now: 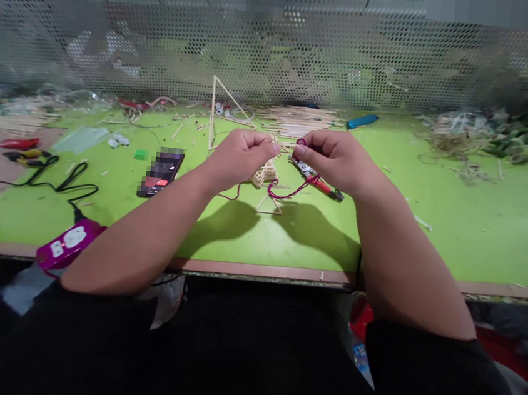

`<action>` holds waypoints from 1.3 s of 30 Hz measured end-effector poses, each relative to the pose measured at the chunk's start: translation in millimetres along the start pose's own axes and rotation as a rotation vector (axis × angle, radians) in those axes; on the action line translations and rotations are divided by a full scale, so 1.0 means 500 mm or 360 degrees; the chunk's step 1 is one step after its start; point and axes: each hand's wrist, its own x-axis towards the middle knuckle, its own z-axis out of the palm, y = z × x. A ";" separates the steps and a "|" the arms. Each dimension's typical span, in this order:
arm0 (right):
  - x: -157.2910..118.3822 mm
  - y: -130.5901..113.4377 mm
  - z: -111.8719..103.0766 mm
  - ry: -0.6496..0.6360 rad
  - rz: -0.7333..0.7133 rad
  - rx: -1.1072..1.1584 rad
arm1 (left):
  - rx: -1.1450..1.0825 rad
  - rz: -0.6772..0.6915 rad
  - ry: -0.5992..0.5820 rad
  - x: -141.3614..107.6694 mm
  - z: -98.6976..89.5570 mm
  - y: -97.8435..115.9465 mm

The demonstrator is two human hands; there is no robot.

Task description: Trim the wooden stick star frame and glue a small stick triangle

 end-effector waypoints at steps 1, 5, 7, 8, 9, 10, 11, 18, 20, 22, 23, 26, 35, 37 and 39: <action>0.001 0.000 0.000 -0.0024 0.0010 -0.0038 | 0.0003 -0.0005 0.0021 -0.001 0.003 -0.005; 0.003 -0.004 -0.001 -0.0212 0.0062 -0.0277 | 0.0091 -0.0110 -0.0015 -0.013 0.004 -0.016; 0.002 -0.005 -0.003 -0.0377 0.0080 -0.0432 | 0.0182 -0.0219 -0.0097 -0.025 -0.002 -0.018; 0.000 -0.006 -0.005 -0.0469 0.0077 -0.0508 | 0.0226 -0.0261 -0.0138 -0.031 -0.006 -0.020; -0.003 -0.007 -0.008 -0.0554 0.0069 -0.0573 | 0.0264 -0.0285 -0.0174 -0.038 -0.011 -0.021; -0.008 -0.008 -0.013 -0.0624 0.0060 -0.0626 | 0.0294 -0.0289 -0.0203 -0.045 -0.015 -0.022; -0.014 -0.010 -0.018 -0.0668 0.0052 -0.0664 | 0.0317 -0.0280 -0.0226 -0.052 -0.019 -0.024; -0.108 -0.033 -0.088 -0.0583 0.0191 -0.0694 | 0.0397 -0.0288 -0.0288 -0.080 -0.040 -0.046; -0.137 -0.032 -0.107 -0.0525 0.0239 -0.0666 | 0.0404 -0.0267 -0.0333 -0.083 -0.042 -0.053; -0.160 -0.025 -0.122 -0.0459 0.0283 -0.0691 | 0.0406 -0.0237 -0.0402 -0.087 -0.044 -0.056; -0.169 -0.019 -0.129 -0.0417 0.0306 -0.0721 | 0.0413 -0.0226 -0.0430 -0.089 -0.046 -0.055; -0.186 0.002 -0.160 -0.0284 0.0376 -0.0827 | 0.0504 -0.0235 -0.0468 -0.097 -0.058 -0.046; -0.097 0.104 -0.298 -0.0132 0.0687 -0.1108 | 0.0784 -0.0480 -0.0124 -0.172 -0.087 -0.060; -0.053 0.132 -0.311 -0.0128 0.0711 -0.1133 | 0.0834 -0.0498 -0.0120 -0.190 -0.071 -0.075; -0.009 0.162 -0.316 -0.0132 0.0731 -0.1138 | 0.0840 -0.0511 -0.0093 -0.201 -0.053 -0.088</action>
